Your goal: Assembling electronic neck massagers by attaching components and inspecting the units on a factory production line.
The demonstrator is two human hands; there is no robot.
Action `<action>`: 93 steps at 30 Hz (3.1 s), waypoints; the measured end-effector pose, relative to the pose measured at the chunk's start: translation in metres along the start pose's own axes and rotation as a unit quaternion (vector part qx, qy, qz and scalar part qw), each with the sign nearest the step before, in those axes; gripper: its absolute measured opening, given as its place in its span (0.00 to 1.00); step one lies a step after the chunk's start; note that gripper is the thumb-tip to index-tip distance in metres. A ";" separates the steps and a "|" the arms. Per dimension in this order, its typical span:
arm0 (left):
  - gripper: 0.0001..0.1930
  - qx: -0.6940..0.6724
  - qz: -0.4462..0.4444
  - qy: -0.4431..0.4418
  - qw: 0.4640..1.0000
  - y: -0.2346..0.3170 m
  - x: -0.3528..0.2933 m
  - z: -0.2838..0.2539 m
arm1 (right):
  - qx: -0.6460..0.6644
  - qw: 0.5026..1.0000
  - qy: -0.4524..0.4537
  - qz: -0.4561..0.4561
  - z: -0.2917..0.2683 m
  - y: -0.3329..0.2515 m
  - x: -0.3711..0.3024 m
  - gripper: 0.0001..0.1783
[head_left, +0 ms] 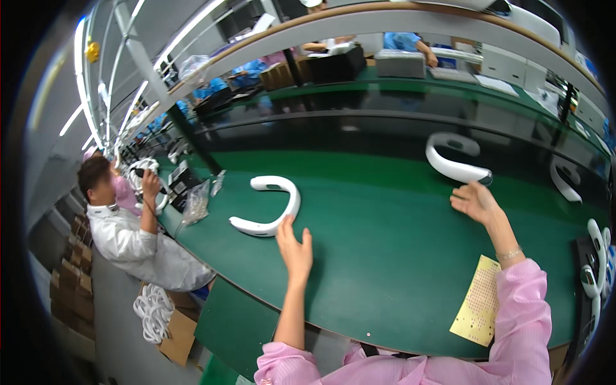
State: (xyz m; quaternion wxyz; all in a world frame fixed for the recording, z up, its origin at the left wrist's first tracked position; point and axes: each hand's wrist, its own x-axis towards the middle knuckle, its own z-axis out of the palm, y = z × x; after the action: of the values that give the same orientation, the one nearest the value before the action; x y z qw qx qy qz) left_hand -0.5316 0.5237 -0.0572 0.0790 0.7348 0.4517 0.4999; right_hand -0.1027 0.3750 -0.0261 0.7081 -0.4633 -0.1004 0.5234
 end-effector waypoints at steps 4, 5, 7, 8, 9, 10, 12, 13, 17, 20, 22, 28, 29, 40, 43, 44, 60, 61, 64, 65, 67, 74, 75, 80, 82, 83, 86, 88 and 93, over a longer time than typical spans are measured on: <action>0.24 0.289 0.060 -0.096 0.950 -0.082 0.034 -0.036 | -0.185 0.978 -0.100 0.006 0.054 0.028 -0.060 0.17; 0.21 0.310 0.053 -0.175 0.933 -0.103 0.037 -0.043 | -0.226 0.967 -0.120 -0.002 0.065 0.034 -0.070 0.16; 0.17 0.301 0.137 -0.200 0.922 -0.095 0.047 -0.045 | -0.318 0.938 -0.134 -0.035 0.073 0.038 -0.092 0.18; 0.17 0.256 0.177 -0.194 0.930 -0.080 0.049 -0.047 | -0.356 0.918 -0.160 -0.070 0.077 0.039 -0.102 0.21; 0.17 0.207 0.217 -0.189 0.935 -0.055 0.050 -0.048 | -0.394 0.895 -0.182 -0.104 0.077 0.040 -0.112 0.24; 0.19 0.134 0.155 -0.216 0.955 -0.014 0.050 -0.049 | -0.433 0.870 -0.192 -0.138 0.075 0.040 -0.118 0.28; 0.23 -0.027 0.131 -0.222 0.966 0.046 0.047 -0.054 | -0.494 0.810 -0.170 -0.266 0.075 0.046 -0.126 0.38; 0.24 -0.168 0.059 -0.258 0.950 0.064 0.040 -0.063 | -0.524 0.771 -0.161 -0.325 0.075 0.048 -0.134 0.43; 0.32 -0.580 -0.139 -0.352 0.721 0.112 0.008 -0.064 | -0.471 0.773 -0.187 -0.381 0.071 0.050 -0.144 0.58; 0.32 -0.720 -0.198 -0.388 0.540 0.146 -0.024 -0.049 | -0.274 0.907 -0.216 -0.235 0.063 0.056 -0.167 0.35; 0.29 -0.758 -0.250 -0.379 0.469 0.171 -0.036 -0.047 | -0.188 0.956 -0.170 -0.151 0.050 0.059 -0.183 0.28; 0.32 -0.792 -0.170 -0.458 0.365 0.185 -0.057 -0.032 | -0.084 0.980 -0.168 -0.069 0.016 0.070 -0.204 0.22; 0.32 -0.789 -0.165 -0.456 0.378 0.185 -0.060 -0.030 | -0.083 0.981 -0.158 -0.078 0.014 0.072 -0.205 0.22; 0.28 -0.768 -0.208 -0.394 0.460 0.169 -0.075 -0.020 | -0.172 0.970 -0.074 -0.153 0.025 0.066 -0.217 0.26; 0.26 -0.794 -0.239 -0.358 0.430 0.174 -0.080 -0.014 | -0.176 0.969 -0.062 -0.161 0.028 0.066 -0.221 0.27; 0.25 -0.792 -0.247 -0.353 0.431 0.176 -0.079 -0.013 | -0.172 0.970 -0.062 -0.160 0.027 0.066 -0.221 0.27; 0.22 -0.725 -0.314 -0.315 0.526 0.228 -0.062 -0.021 | -0.089 0.990 -0.069 -0.086 0.007 0.072 -0.203 0.21; 0.22 -0.718 -0.314 -0.315 0.535 0.230 -0.062 -0.021 | -0.079 0.991 -0.073 -0.081 0.006 0.073 -0.202 0.20; 0.22 -0.712 -0.300 -0.323 0.546 0.230 -0.062 -0.022 | -0.066 0.992 -0.080 -0.077 0.003 0.076 -0.198 0.20; 0.22 -0.710 -0.296 -0.326 0.549 0.230 -0.062 -0.022 | -0.064 0.992 -0.081 -0.077 0.003 0.076 -0.198 0.20; 0.22 -0.704 -0.289 -0.329 0.559 0.231 -0.062 -0.023 | -0.063 0.992 -0.083 -0.076 0.003 0.077 -0.198 0.20; 0.24 -0.722 -0.241 -0.370 0.533 0.214 -0.067 -0.023 | -0.097 0.983 -0.108 -0.112 0.003 0.066 -0.199 0.22; 0.24 -0.708 -0.244 -0.389 0.536 0.214 -0.067 -0.026 | -0.113 0.981 -0.122 -0.101 0.000 0.059 -0.198 0.22; 0.23 -0.454 -0.101 -0.595 0.656 0.167 -0.068 -0.030 | -0.298 0.943 -0.148 -0.008 -0.014 0.004 -0.180 0.27; 0.22 -0.254 -0.017 -0.615 0.746 0.157 -0.065 -0.030 | -0.455 0.873 -0.175 0.015 -0.016 -0.016 -0.165 0.28; 0.22 -0.179 -0.001 -0.590 0.788 0.158 -0.064 -0.029 | -0.532 0.822 -0.205 -0.007 -0.014 -0.019 -0.156 0.29; 0.25 -0.213 0.175 -0.502 0.820 0.158 -0.065 -0.008 | -0.647 0.724 -0.236 0.032 0.001 -0.022 -0.140 0.29; 0.25 -0.233 0.289 -0.487 0.791 0.155 -0.064 0.008 | -0.731 0.629 -0.236 -0.120 0.005 -0.006 -0.125 0.24; 0.22 -0.212 0.377 -0.546 0.717 0.139 -0.055 0.024 | -0.731 0.489 -0.182 -0.440 0.055 0.062 -0.187 0.12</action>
State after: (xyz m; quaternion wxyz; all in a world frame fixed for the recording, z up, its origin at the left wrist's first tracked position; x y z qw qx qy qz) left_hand -0.4357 0.4107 -0.0265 0.2706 0.9536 -0.1022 0.0831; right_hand -0.2581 0.2502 0.0208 0.2199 -0.6046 -0.7643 -0.0442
